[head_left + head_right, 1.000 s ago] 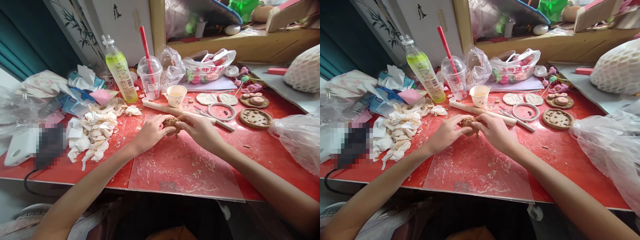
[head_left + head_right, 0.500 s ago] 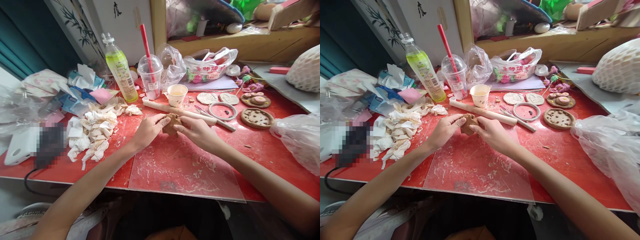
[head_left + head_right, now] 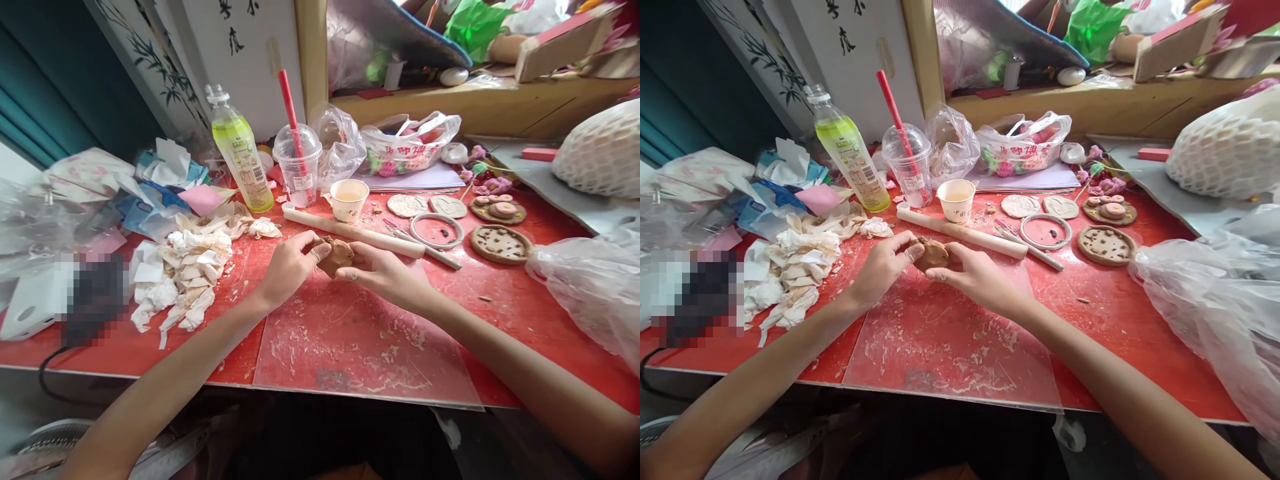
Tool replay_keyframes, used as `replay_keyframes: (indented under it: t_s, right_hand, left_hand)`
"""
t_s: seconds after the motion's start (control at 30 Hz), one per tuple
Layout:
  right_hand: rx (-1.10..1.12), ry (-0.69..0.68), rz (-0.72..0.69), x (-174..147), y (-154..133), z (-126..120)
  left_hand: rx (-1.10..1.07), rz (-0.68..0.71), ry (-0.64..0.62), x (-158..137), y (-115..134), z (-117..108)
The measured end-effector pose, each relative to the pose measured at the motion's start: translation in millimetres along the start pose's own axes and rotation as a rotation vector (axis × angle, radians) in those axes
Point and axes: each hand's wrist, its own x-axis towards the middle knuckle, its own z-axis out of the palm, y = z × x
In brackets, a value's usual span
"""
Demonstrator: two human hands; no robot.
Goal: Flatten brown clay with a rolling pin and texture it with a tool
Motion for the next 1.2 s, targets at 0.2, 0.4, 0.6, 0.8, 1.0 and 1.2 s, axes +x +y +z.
replay_keyframes:
  t_s: [0.2, 0.4, 0.6, 0.8, 1.0, 1.2]
  right_hand:
    - [0.156, 0.105, 0.051, 2.0, 7.9, -1.6]
    - [-0.059, 0.302, -0.045, 0.9, 1.4, -8.3]
    - [-0.092, 0.182, -0.069, -1.4, -5.5, -2.9]
    - [-0.228, 0.101, 0.025, -4.1, -12.8, -2.5]
    - [-0.441, -0.031, -0.018, -3.5, -16.6, -4.2]
    - [-0.23, 0.173, -0.127, 2.0, -21.2, -32.6]
  left_hand:
    - [-0.011, 0.021, -0.074, 3.4, -2.4, -0.4]
    - [-0.062, -0.052, -0.167, 1.3, -2.0, 5.2]
    - [0.041, -0.064, -0.075, -2.5, 2.5, 2.7]
    - [-0.029, -0.013, -0.167, -0.1, 4.4, -4.3]
    - [0.112, 0.052, -0.155, 0.0, 6.1, -2.1]
    - [-0.38, 0.06, -0.029, 3.6, -3.6, -2.1]
